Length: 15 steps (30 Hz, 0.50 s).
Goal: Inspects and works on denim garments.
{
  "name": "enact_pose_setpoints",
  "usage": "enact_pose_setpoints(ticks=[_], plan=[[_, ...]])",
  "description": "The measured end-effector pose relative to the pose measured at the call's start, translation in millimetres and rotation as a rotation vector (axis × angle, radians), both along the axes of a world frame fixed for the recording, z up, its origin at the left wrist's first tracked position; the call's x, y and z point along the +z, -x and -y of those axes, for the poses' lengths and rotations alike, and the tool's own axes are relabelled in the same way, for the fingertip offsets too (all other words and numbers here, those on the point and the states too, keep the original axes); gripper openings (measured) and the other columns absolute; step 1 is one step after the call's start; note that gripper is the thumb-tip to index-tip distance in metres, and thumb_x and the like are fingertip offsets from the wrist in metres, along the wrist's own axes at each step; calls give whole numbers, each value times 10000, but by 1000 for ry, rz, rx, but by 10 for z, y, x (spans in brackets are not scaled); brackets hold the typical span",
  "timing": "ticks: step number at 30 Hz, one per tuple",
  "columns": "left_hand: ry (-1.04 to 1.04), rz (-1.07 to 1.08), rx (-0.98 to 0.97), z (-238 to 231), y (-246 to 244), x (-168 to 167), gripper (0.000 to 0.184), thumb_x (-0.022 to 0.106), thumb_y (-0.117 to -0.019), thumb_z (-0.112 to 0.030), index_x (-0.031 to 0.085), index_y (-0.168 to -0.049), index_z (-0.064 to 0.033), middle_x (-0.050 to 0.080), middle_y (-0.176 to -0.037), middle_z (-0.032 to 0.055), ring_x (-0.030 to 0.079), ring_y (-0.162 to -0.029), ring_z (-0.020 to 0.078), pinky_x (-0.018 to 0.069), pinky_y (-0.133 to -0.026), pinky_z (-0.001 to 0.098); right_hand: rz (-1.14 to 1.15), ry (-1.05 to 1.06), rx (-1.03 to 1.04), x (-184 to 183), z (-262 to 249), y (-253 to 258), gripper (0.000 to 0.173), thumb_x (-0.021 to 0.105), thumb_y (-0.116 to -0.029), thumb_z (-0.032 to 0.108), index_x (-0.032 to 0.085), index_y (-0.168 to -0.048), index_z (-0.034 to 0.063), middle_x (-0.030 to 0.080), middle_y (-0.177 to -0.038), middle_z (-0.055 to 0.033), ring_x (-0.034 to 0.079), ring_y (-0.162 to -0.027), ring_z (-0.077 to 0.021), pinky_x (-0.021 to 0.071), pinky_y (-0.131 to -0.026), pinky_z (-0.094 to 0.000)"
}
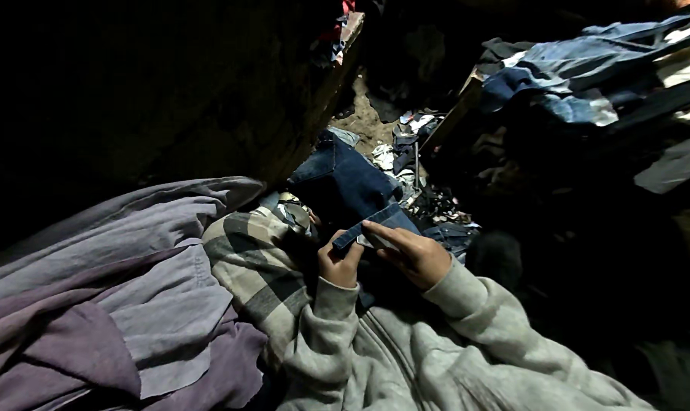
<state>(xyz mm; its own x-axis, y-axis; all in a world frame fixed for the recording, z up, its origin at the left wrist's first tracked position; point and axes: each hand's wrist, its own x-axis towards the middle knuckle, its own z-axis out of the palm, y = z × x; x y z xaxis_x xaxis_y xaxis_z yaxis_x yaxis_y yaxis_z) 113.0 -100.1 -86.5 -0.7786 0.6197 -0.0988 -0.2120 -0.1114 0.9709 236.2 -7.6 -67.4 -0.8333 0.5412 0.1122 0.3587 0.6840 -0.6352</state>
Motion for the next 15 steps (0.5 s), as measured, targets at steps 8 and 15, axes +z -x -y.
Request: enact_pose_setpoints(ticks=[8,15], plan=[[53,-240,38,-10,-62,-36,196,644,-771,49,667,-918,176,721,-908,100,646,-863,-56,521,-826,120,-93,54,-43,-109,18,131,392,520,-1043,280,661,-1366,108,735,-987,-163,709,-775,-308,581,-682,-483],[38,-45,114,-45,-61,-25,128,613,-765,117,659,-883,102,704,-805,-49,639,-791,-93,542,-773,120,40,142,48,-20,-69,18,460,489,-1058,353,570,-1478,185,718,-1018,-194,691,-783,-350,562,-693,-544]])
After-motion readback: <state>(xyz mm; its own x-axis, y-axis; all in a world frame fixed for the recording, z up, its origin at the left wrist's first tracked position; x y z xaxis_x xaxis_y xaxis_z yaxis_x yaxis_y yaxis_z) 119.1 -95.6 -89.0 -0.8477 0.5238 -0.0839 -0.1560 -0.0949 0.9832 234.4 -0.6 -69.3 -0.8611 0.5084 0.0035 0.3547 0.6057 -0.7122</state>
